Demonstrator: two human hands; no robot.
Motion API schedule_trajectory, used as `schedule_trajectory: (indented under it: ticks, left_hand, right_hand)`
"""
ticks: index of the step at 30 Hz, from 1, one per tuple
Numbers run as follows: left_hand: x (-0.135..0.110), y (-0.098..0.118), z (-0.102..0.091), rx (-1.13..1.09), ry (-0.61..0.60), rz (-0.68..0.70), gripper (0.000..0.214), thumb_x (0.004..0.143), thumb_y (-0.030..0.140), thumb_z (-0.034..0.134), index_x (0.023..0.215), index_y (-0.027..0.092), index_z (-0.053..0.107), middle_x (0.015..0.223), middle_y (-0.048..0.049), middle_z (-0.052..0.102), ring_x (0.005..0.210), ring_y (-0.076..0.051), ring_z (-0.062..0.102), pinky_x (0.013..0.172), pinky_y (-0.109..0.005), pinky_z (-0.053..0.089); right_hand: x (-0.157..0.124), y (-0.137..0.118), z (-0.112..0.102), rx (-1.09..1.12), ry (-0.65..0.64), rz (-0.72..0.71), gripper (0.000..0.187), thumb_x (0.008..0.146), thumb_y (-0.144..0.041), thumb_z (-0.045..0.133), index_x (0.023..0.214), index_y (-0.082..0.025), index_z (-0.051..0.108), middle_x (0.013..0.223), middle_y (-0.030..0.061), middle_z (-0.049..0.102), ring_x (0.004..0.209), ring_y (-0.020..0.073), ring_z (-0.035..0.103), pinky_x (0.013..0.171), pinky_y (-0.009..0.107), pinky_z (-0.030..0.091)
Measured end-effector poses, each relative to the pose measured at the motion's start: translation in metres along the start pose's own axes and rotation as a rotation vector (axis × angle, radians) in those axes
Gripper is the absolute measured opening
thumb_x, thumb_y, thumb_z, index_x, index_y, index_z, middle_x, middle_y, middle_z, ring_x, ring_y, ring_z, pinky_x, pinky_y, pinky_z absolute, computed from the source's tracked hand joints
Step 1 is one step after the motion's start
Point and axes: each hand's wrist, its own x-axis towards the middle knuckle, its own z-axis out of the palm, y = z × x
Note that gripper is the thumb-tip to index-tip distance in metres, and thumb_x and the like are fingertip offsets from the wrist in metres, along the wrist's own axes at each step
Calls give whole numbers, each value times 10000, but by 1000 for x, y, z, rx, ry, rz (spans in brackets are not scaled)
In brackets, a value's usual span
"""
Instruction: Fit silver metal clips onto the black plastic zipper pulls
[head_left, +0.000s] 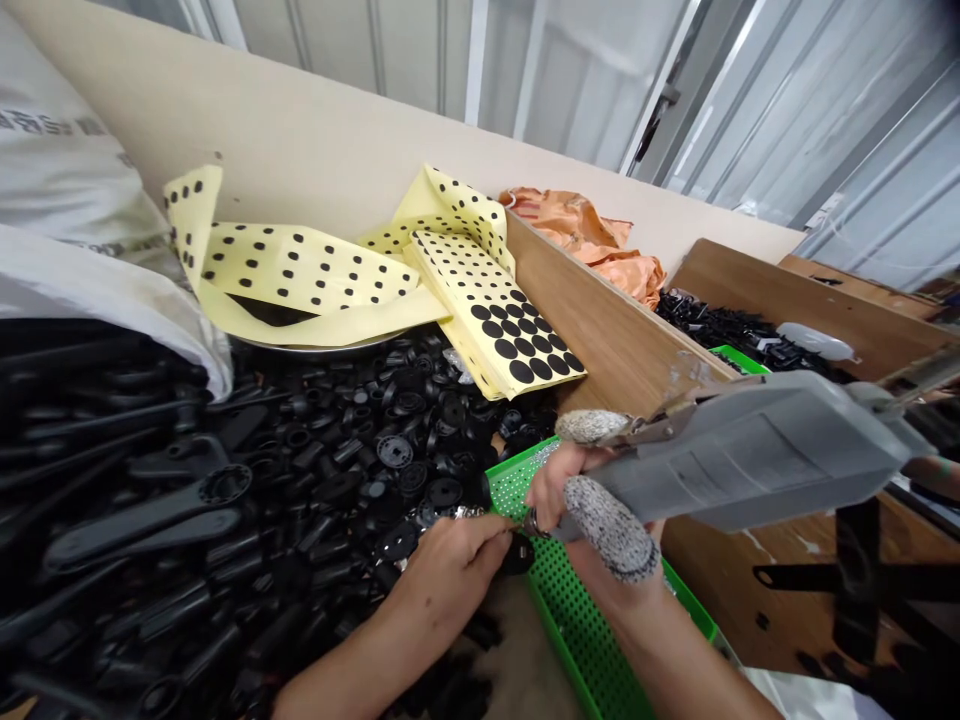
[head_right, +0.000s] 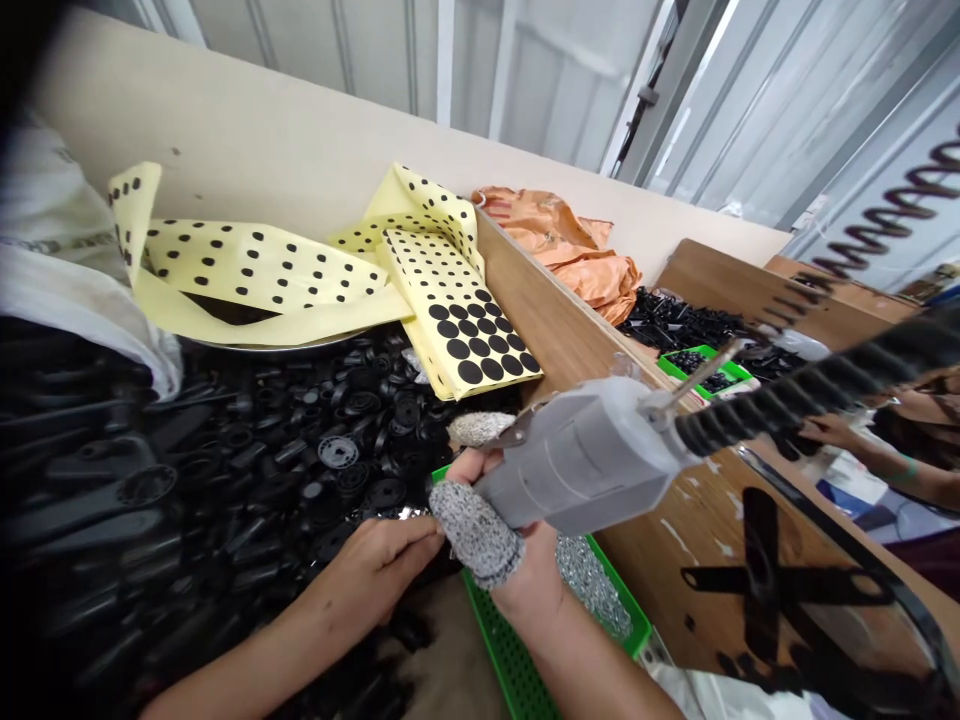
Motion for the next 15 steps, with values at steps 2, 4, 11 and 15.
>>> schedule_trajectory:
  ticks: [2, 4, 11, 15]
  left_hand:
    - [0, 0, 1, -35, -4, 1, 345, 856, 235, 351, 670, 172, 635, 522, 36, 428, 498, -113, 400, 482, -183, 315]
    - [0, 0, 2, -71, -9, 5, 339, 853, 245, 352, 733, 169, 660, 559, 31, 460, 508, -113, 405, 492, -182, 328]
    - [0, 1, 4, -170, -6, -64, 342, 834, 298, 376, 753, 192, 690, 455, 50, 428, 416, -111, 379, 441, -193, 322]
    - [0, -3, 8, -253, 13, -138, 328, 816, 331, 407, 812, 199, 707, 393, 57, 420, 390, -122, 408, 425, -199, 331]
  right_hand:
    - [-1, 1, 0, 61, -24, 6, 471, 743, -632, 473, 534, -215, 536, 496, 2, 465, 478, 172, 476, 515, 343, 443]
    - [-2, 2, -1, 132, -42, 16, 400, 747, -562, 534, 562, -208, 550, 519, -3, 475, 488, 165, 478, 518, 328, 433]
    - [-3, 2, -3, 211, -4, -3, 279, 739, -430, 608, 583, -201, 575, 509, -17, 490, 464, 150, 481, 499, 304, 424]
    - [-4, 2, -3, 210, 1, -3, 363, 751, -517, 554, 566, -205, 566, 496, -18, 472, 450, 149, 469, 500, 309, 424]
